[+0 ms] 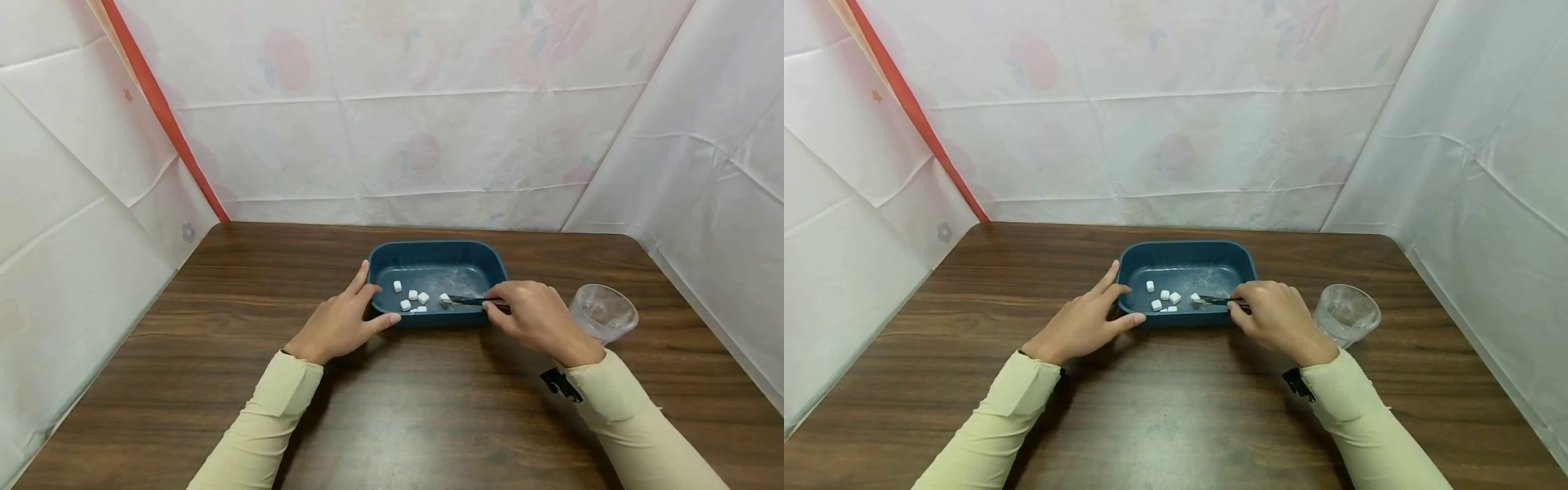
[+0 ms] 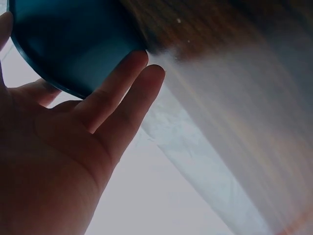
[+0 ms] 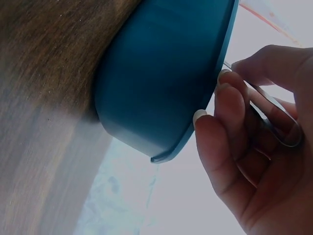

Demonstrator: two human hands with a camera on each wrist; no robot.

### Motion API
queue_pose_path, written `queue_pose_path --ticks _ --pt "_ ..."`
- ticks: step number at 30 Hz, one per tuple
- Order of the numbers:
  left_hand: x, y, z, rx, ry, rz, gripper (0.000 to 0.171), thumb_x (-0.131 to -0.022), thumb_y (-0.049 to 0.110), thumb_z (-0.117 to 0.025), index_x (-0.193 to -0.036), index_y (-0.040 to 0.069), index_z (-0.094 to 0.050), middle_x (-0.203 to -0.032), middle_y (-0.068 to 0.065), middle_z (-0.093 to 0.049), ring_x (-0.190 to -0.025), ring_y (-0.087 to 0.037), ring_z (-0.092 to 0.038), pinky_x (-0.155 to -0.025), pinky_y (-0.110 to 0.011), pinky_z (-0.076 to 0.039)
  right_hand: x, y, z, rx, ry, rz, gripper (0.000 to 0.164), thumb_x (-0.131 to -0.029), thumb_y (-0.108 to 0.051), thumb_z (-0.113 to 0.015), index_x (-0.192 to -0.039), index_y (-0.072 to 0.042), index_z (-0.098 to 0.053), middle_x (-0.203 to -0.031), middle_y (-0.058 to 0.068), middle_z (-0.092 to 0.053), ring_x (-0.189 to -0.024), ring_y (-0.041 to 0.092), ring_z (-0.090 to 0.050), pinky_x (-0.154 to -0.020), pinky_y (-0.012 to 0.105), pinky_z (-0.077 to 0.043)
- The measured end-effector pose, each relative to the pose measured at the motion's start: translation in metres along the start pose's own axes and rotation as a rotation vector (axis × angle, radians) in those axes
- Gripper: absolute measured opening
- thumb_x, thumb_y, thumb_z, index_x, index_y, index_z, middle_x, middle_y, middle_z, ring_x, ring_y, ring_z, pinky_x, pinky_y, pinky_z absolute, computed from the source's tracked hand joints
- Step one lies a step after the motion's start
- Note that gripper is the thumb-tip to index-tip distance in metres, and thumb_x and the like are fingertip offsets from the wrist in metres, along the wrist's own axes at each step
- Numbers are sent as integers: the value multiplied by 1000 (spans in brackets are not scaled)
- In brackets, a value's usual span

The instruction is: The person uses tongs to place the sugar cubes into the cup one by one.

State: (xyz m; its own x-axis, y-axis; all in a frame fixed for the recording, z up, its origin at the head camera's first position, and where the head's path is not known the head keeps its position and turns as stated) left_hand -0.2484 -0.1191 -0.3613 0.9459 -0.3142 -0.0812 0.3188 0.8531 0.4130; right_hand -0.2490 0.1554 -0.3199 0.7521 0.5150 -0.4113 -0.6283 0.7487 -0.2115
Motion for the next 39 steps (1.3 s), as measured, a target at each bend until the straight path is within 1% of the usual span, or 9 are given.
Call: queue_pose_path --ticks 3,7,10,14,17,21,27,32,39 --pt "0 -1 1 14 6 -7 75 -92 72 -52 -139 14 -58 -168 -6 -6 -76 -15 -64 -70 -37 -52 -1 0 2 1 18 3 11 -91 -18 -71 -95 -11 -78 -86 0 -73 -71 13 -66 -61 39 -54" --pt "0 -3 1 24 11 -15 73 -91 73 -52 -137 16 -59 -168 -5 -7 -66 -10 -58 -65 -34 -48 -2 0 5 6 38 3 10 -91 -17 -71 -93 -11 -78 -85 0 -73 -70 13 -66 -60 39 -53" --pt "0 -4 1 23 6 -13 74 -91 73 -52 -139 17 -59 -168 -4 -7 -65 -10 -58 -66 -34 -49 -2 1 6 10 42 -3 10 -90 -17 -71 -93 -11 -78 -86 0 -73 -70 14 -66 -59 39 -53" --pt "0 -4 0 20 0 -6 75 -91 73 -52 -140 17 -59 -168 -2 -7 -68 -10 -59 -69 -35 -50 -2 1 8 16 28 -12 10 -91 -17 -71 -93 -11 -78 -86 -1 -73 -69 13 -66 -59 37 -53" --pt "0 -4 -1 26 -7 -3 75 -91 74 -51 -139 17 -59 -168 -1 -6 -64 -12 -59 -66 -35 -49 -1 -1 11 30 24 -10 9 -91 -17 -70 -93 -12 -78 -85 -1 -72 -67 11 -65 -57 36 -52" --pt "-2 -2 -4 38 -12 -9 75 -91 74 -51 -137 16 -59 -168 -2 -5 -56 -13 -54 -61 -34 -46 2 -4 17 51 53 3 8 -90 -16 -70 -91 -14 -78 -83 -3 -72 -64 9 -63 -54 34 -50" --pt "-4 -1 -5 23 -8 -15 76 -91 74 -51 -138 16 -59 -168 -2 -5 -62 -11 -56 -65 -33 -48 3 -7 28 73 87 10 6 -87 -14 -72 -87 -15 -78 -79 -6 -71 -62 8 -61 -52 34 -49" --pt "-5 -1 -4 11 -6 -13 76 -91 74 -52 -139 15 -59 -168 -3 -5 -62 -10 -56 -66 -34 -48 3 -8 38 81 81 9 5 -87 -13 -72 -86 -14 -77 -77 -4 -71 -61 7 -60 -53 35 -49" --pt "-6 2 -6 29 -16 -20 74 -92 72 -52 -137 14 -59 -168 -3 -4 -55 -12 -52 -60 -32 -46 2 -6 51 90 65 -23 6 -87 -13 -71 -86 -13 -77 -76 -4 -71 -59 6 -57 -51 34 -47"
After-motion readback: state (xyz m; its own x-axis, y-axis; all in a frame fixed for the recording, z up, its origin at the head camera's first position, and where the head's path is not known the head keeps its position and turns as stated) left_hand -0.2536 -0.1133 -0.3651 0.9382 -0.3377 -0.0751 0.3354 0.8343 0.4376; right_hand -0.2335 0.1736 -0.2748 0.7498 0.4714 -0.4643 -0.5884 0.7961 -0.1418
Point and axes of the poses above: each hand's wrist, its own x-axis away from the middle knuckle, its own z-axis out of the back of the hand, y = z × x, the point moved 7 cm from there along -x, towards the middle knuckle
